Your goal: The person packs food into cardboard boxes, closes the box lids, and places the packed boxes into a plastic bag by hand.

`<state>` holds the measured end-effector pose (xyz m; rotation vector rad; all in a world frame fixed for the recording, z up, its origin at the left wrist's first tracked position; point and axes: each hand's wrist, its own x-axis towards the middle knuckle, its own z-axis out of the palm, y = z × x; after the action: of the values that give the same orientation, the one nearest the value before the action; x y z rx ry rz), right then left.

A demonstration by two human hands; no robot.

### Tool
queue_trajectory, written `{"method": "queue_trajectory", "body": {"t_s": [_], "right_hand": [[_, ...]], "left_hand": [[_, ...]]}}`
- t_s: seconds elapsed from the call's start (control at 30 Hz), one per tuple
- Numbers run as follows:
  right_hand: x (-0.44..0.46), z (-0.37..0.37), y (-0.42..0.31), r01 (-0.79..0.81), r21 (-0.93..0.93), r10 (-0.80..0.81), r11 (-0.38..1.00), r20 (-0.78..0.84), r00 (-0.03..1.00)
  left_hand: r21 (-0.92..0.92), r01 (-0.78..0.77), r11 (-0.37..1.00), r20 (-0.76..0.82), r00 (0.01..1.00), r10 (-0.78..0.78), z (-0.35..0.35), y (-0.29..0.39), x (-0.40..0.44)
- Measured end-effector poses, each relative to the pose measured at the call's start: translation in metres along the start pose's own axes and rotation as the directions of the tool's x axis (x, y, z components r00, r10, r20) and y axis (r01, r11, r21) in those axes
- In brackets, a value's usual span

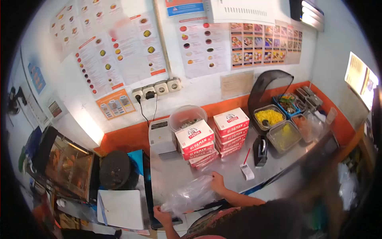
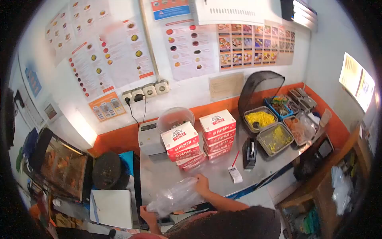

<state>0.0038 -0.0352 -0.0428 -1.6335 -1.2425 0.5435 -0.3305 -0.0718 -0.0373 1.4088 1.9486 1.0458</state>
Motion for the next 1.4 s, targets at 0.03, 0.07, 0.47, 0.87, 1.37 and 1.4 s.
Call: {"method": "queue_trajectory", "body": {"t_s": [0.03,0.07,0.47,0.87,1.37,1.4], "right_hand": [[0.005,-0.013,-0.001,-0.164,0.04,0.166,0.986,-0.037,0.985],[0.006,-0.015,0.008,-0.154,0.02,0.155,0.988,-0.015,0.988],[0.062,-0.023,0.033,0.291,-0.043,-0.294,0.956,-0.109,0.949],[-0.005,0.011,-0.122,-0.133,0.225,-0.001,0.965,0.514,0.858],[-0.008,0.003,-0.093,0.424,0.119,-0.44,0.898,0.281,0.853],[-0.014,0.004,-0.046,0.518,0.14,-0.536,0.844,0.242,0.809]], "left_hand": [[0.091,0.055,0.994,0.014,0.998,-0.057,0.008,-0.021,0.005],[0.142,-0.082,0.986,-0.208,0.972,0.111,0.022,-0.028,0.0],[-0.174,-0.285,0.943,-0.052,0.959,0.28,0.013,0.043,0.019],[0.298,-0.287,0.911,0.008,0.955,0.298,0.026,0.024,-0.037],[0.214,-0.118,0.97,-0.324,0.928,0.184,-0.069,-0.019,-0.052],[0.163,-0.04,0.986,-0.339,0.936,0.094,-0.063,-0.032,-0.06]]}}
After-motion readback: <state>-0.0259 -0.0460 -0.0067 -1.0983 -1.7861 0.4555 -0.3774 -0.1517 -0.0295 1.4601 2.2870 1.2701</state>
